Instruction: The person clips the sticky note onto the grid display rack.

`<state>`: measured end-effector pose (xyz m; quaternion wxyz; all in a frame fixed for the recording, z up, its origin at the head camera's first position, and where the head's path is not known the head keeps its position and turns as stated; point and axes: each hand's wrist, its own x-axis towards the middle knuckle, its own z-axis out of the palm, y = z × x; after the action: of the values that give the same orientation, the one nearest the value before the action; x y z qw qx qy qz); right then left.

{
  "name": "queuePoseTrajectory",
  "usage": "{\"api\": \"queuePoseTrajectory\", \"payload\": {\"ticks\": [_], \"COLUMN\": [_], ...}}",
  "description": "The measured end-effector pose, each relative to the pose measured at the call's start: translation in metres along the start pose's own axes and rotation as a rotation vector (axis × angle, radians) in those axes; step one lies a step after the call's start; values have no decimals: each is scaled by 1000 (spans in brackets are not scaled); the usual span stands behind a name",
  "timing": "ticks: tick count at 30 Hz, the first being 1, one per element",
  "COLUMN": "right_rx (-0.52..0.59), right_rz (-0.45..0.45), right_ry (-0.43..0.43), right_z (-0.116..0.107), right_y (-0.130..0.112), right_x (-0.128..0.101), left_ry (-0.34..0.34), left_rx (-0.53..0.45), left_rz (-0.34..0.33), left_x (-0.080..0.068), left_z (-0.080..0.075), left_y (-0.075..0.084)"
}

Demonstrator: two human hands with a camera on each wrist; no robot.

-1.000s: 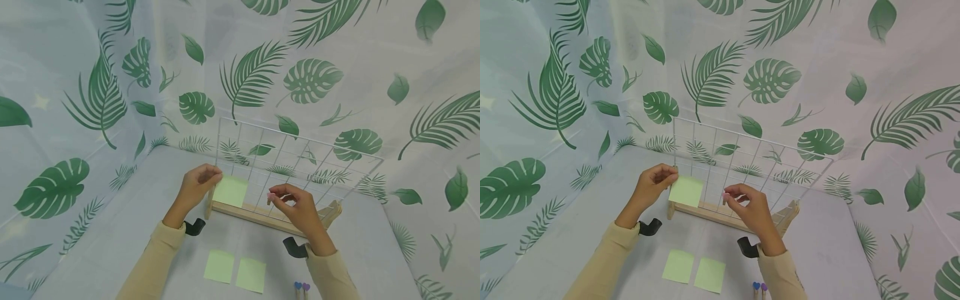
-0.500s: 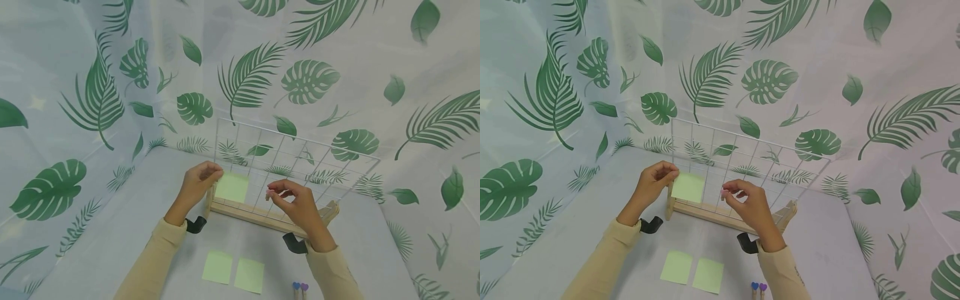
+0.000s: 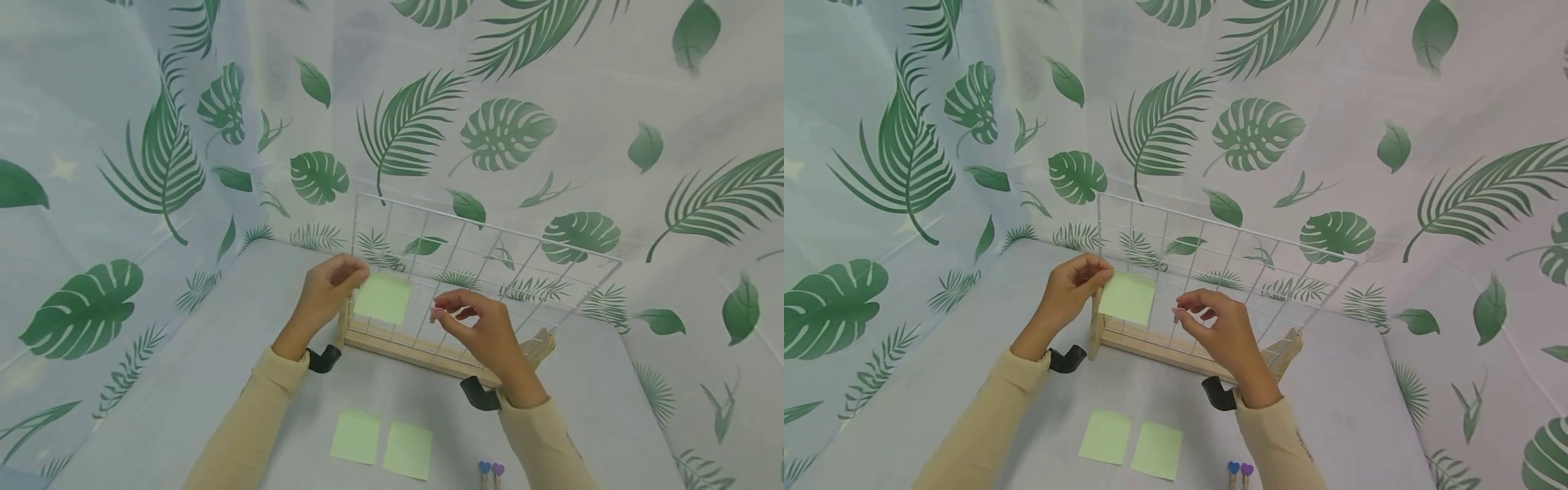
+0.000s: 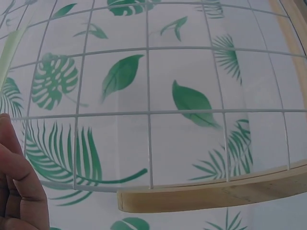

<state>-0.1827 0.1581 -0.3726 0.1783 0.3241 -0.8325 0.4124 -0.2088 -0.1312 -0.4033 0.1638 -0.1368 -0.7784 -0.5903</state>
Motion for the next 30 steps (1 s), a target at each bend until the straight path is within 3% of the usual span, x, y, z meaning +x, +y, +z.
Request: {"api": "queuePoseTrajectory", "payload": {"ticks": [9,30], "right_rx": [-16,-69], "right_rz": [-27,22], "right_ry": [3,-24], "right_z": [-1,-9], "right_y": [-5,-18], "right_x": [10,22], "left_ry": [25,95], "left_rx": [7,5], "left_rz": [12,95], "left_x": [4,13], "left_z": [1,6], "left_y": [8,14]}}
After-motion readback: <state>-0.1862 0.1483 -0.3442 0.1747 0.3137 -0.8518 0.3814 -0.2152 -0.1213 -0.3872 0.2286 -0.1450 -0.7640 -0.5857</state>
